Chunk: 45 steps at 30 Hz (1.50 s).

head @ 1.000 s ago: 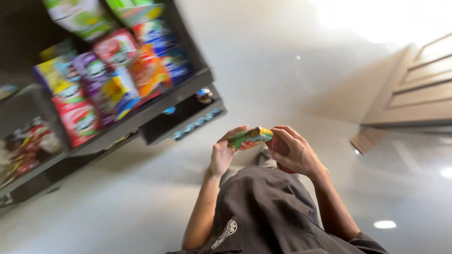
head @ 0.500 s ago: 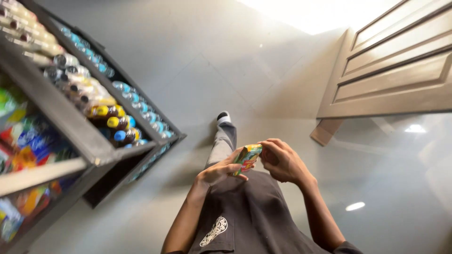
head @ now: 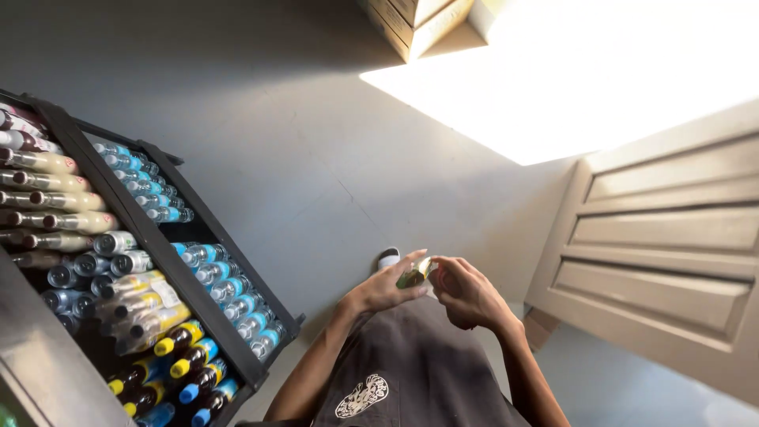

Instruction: Picking up juice sachets from a shelf, wiping them with a cloth, and placing them into a cardboard box for organization.

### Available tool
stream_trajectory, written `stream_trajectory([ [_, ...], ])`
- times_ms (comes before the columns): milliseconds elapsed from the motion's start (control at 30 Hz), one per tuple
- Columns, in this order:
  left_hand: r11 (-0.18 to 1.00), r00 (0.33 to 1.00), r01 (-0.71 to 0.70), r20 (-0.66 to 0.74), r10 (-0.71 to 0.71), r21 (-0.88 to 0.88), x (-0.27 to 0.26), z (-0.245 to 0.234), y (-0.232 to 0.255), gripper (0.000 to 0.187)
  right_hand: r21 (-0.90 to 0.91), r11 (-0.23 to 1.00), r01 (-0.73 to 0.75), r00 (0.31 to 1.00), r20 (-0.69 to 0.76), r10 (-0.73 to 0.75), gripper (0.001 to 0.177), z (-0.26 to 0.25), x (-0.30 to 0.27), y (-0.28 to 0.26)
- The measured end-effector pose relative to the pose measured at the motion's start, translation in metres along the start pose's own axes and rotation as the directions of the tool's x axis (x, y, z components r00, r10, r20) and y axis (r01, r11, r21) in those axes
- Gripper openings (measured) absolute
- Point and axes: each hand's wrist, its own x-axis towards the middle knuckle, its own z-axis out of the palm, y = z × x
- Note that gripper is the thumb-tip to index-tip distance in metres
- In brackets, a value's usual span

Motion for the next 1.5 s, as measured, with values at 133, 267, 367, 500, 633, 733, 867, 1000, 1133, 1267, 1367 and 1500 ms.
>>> stream_trajectory([
  [133, 0.988, 0.997, 0.020, -0.076, -0.032, -0.150, 0.063, -0.061, 0.011, 0.082, 0.042, 0.999, -0.007, 1.000, -0.009, 0.007, 0.055, -0.051, 0.083, -0.025],
  [267, 0.914, 0.961, -0.192, -0.257, 0.102, -0.358, 0.117, -0.133, 0.007, 0.079, 0.126, 0.992, -0.009, 0.999, -0.035, 0.013, 0.050, -0.086, 0.178, -0.029],
  [367, 0.905, 0.929, -0.146, -0.370, -0.013, -0.398, 0.139, -0.211, 0.043, 0.078, 0.191, 0.980, -0.053, 0.998, -0.026, 0.059, 0.050, -0.106, 0.258, -0.012],
  [500, 0.789, 0.901, -0.213, -0.427, -0.069, -0.576, 0.193, -0.286, 0.014, 0.075, 0.384, 0.920, 0.073, 0.997, -0.064, -0.052, 0.045, -0.149, 0.373, -0.002],
  [633, 0.269, 0.866, -0.495, -0.497, 0.065, -0.827, 0.237, -0.374, 0.057, 0.075, 0.407, 0.906, 0.119, 0.993, -0.055, -0.106, 0.041, -0.215, 0.497, -0.026],
  [733, 0.084, 0.873, -0.476, -0.458, 0.168, -0.876, 0.266, -0.437, 0.085, 0.075, 0.402, 0.902, 0.154, 0.983, 0.026, -0.180, 0.039, -0.264, 0.570, -0.073],
  [867, 0.242, 0.806, -0.591, -0.576, 0.136, -0.770, 0.319, -0.499, 0.084, 0.071, 0.324, 0.917, 0.233, 0.958, 0.083, -0.273, 0.037, -0.306, 0.665, -0.151],
  [1000, 0.355, 0.847, -0.480, -0.529, -0.050, -0.802, 0.375, -0.555, 0.051, 0.062, 0.331, 0.863, 0.383, 0.882, 0.145, -0.447, 0.031, -0.304, 0.752, -0.183],
  [1133, 0.225, 0.779, -0.569, -0.606, -0.163, -0.791, 0.412, -0.646, 0.035, 0.049, -0.008, 0.658, 0.753, 0.656, 0.084, -0.750, 0.043, -0.290, 0.844, -0.217],
  [1267, 0.316, 0.814, -0.477, -0.548, -0.193, -0.820, 0.420, -0.770, 0.059, 0.047, 0.041, 0.593, 0.804, 0.592, 0.027, -0.805, 0.040, -0.289, 0.937, -0.245],
  [1367, 0.485, 0.839, -0.413, -0.529, -0.127, -0.771, 0.428, -0.867, 0.071, 0.048, -0.265, 0.313, 0.912, 0.318, -0.026, -0.948, 0.056, -0.308, 0.986, -0.303],
  [1500, 0.603, 0.832, -0.347, -0.532, -0.154, -0.718, 0.449, -0.977, 0.104, 0.048, -0.375, 0.315, 0.872, 0.346, 0.016, -0.938, 0.051, -0.345, 1.030, -0.387],
])
